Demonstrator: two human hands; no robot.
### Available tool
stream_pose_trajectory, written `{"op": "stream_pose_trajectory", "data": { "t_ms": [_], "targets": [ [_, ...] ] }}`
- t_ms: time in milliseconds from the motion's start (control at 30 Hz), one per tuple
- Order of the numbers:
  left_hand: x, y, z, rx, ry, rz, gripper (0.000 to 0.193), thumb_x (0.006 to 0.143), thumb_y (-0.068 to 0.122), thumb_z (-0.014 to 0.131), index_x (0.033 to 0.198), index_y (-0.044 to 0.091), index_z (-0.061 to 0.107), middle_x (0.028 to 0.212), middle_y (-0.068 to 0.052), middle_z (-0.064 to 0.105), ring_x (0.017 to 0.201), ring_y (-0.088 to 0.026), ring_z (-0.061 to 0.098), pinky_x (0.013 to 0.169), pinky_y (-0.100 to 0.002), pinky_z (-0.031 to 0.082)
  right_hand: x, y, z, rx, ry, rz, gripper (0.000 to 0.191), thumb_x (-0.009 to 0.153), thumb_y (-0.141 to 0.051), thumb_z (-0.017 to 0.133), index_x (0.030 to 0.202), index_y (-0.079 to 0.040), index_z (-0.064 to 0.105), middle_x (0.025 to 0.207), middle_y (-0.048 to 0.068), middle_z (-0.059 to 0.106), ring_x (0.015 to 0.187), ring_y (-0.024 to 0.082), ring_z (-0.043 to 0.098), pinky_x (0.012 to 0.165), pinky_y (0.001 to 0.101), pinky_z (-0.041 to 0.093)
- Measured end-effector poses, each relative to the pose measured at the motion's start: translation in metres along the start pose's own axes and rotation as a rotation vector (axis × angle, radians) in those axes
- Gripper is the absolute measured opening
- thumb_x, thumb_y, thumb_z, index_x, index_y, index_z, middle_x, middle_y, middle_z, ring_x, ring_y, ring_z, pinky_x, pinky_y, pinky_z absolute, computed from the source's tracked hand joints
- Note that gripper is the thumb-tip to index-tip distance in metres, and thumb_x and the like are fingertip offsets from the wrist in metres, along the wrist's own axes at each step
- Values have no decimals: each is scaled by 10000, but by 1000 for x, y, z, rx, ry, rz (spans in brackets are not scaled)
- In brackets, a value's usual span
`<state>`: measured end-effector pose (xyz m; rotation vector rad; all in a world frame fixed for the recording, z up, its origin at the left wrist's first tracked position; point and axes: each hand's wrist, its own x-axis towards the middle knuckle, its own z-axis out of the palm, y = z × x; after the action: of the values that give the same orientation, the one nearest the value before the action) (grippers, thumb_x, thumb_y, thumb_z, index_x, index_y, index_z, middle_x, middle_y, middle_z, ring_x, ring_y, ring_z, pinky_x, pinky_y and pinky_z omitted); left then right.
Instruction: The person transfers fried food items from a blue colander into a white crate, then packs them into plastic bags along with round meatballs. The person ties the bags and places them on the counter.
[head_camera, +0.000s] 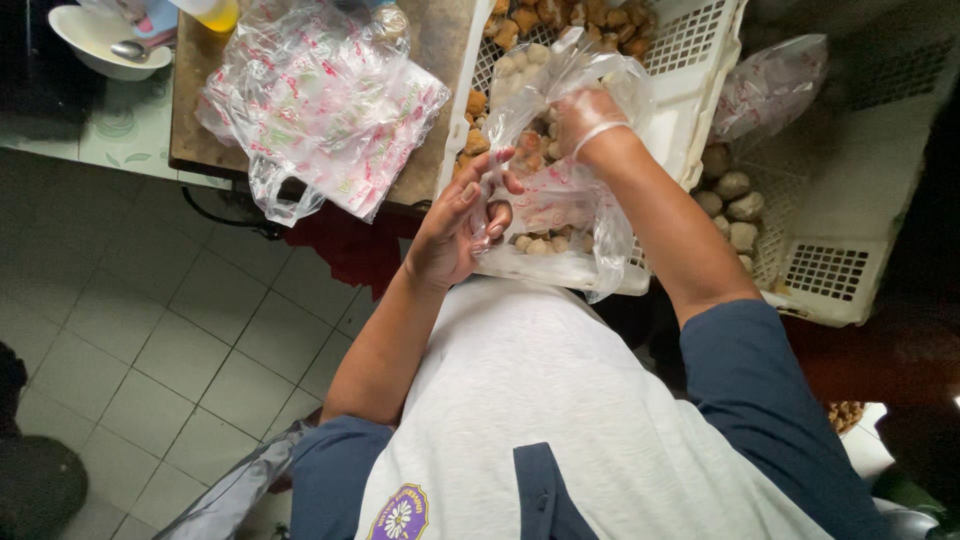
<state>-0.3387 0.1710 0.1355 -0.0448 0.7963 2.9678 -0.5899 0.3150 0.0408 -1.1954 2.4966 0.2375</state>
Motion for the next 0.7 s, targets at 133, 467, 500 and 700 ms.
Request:
{"op": "stream_pose_trajectory", "data": {
  "t_ms": [133,467,500,700],
  "targets": [
    [0,0,0,-13,-3,2,746,1021,374,695,1589,28,357,1250,-110,512,844,-106,530,570,-167,385,-76,2,-54,771,-30,171,173,1003,-215,617,1085,-63,616,971,115,692,810,241,688,743,371,592],
    [-2,7,7,-74,-41,34,766,1017,390,671,1598,44,312,1343,-139,514,852,-118,550,582,-181,409,-142,-63,-48,794,62,-444,117,928,-65,683,1044,-75,690,958,73,688,831,179,689,739,312,593],
    [-3,8,7,-78,-40,28,760,1023,392,668,1600,40,319,1342,-142,515,848,-118,547,581,-179,408,-131,-53,-47,812,110,-432,63,973,-92,689,1032,-72,692,980,76,693,861,173,699,768,301,603],
    [-2,8,7,-50,-52,25,735,1038,399,658,1593,22,359,1328,-152,522,839,-113,536,574,-177,408,-26,-14,-6,152,230,-161,353,714,-138,774,1060,-80,740,1062,150,744,971,313,711,871,402,574]
  ]
}}
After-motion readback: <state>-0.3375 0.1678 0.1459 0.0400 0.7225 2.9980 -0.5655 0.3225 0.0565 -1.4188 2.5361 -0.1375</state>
